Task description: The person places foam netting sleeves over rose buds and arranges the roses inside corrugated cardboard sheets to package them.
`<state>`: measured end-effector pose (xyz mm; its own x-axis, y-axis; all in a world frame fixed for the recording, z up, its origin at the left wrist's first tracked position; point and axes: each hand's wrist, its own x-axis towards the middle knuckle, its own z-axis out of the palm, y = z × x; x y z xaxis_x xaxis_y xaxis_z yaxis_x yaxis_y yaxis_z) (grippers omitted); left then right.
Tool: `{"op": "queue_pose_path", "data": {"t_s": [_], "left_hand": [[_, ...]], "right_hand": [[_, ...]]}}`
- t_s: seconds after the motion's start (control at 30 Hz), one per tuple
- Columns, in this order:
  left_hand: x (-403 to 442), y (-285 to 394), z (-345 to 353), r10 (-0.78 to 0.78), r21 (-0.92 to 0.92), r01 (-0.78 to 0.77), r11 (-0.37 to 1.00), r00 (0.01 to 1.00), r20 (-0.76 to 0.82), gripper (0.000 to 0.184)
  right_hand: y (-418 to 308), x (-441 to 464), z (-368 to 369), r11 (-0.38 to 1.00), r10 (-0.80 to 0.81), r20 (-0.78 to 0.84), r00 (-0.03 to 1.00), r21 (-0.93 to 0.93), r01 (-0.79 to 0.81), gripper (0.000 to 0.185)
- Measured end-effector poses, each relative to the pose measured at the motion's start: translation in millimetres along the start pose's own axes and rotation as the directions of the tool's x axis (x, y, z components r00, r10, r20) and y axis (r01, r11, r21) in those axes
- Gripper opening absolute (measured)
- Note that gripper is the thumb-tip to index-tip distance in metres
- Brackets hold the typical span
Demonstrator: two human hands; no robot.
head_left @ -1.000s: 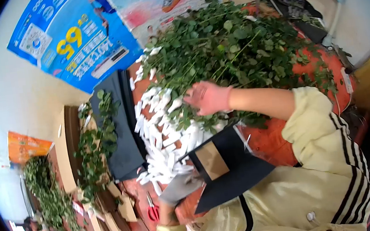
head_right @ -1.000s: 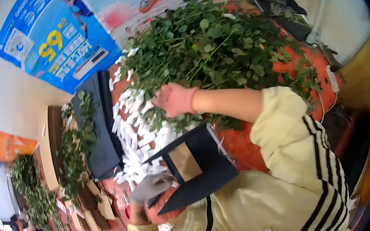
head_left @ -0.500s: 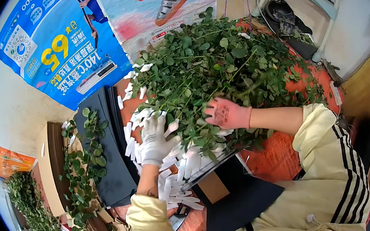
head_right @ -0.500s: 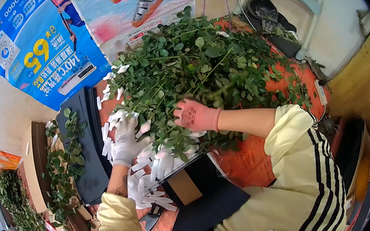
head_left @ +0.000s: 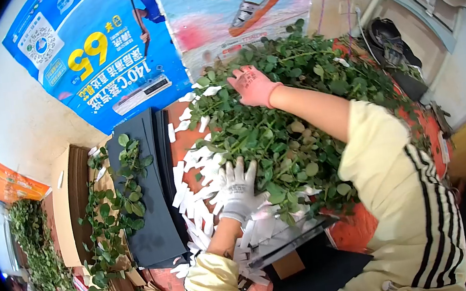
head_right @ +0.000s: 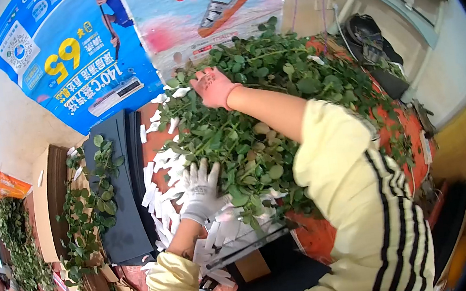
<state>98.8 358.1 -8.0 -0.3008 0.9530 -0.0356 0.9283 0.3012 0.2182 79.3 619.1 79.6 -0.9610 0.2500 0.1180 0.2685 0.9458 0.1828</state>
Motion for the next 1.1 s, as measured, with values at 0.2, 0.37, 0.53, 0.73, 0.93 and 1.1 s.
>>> {"op": "queue_pose_path", "data": {"t_s": [0.2, 0.37, 0.53, 0.73, 0.93, 1.1], "left_hand": [[4, -7, 5, 0.023, -0.053, -0.022, 0.998, 1.0, 0.01, 0.087], [5, -3, 7, -0.023, -0.031, 0.024, 0.999, 0.999, 0.029, 0.084], [5, -4, 6, -0.017, -0.042, 0.019, 0.999, 0.999, 0.031, 0.083], [3, -5, 7, -0.025, -0.06, 0.023, 0.998, 0.999, -0.023, 0.083], [4, -9, 20, -0.002, -0.096, -0.007, 0.995, 0.996, -0.091, 0.083], [2, -8, 15, -0.016, -0.148, 0.005, 0.989, 0.997, -0.078, 0.078]], "right_hand": [[30, 65, 96, 0.97, 0.148, 0.046, 0.988, -0.201, -0.136, 0.027], [54, 68, 74, 0.953, 0.149, -0.012, 0.989, -0.263, -0.147, 0.035], [81, 60, -23, 0.983, 0.115, -0.461, 0.88, -0.075, -0.168, 0.046], [28, 76, 13, 0.999, -0.009, -0.201, 0.979, -0.037, 0.002, 0.049], [-14, 94, 85, 0.998, -0.058, 0.27, 0.961, -0.023, 0.067, 0.071], [-16, 95, 109, 0.935, -0.13, 0.185, 0.974, -0.303, 0.183, 0.07]]}}
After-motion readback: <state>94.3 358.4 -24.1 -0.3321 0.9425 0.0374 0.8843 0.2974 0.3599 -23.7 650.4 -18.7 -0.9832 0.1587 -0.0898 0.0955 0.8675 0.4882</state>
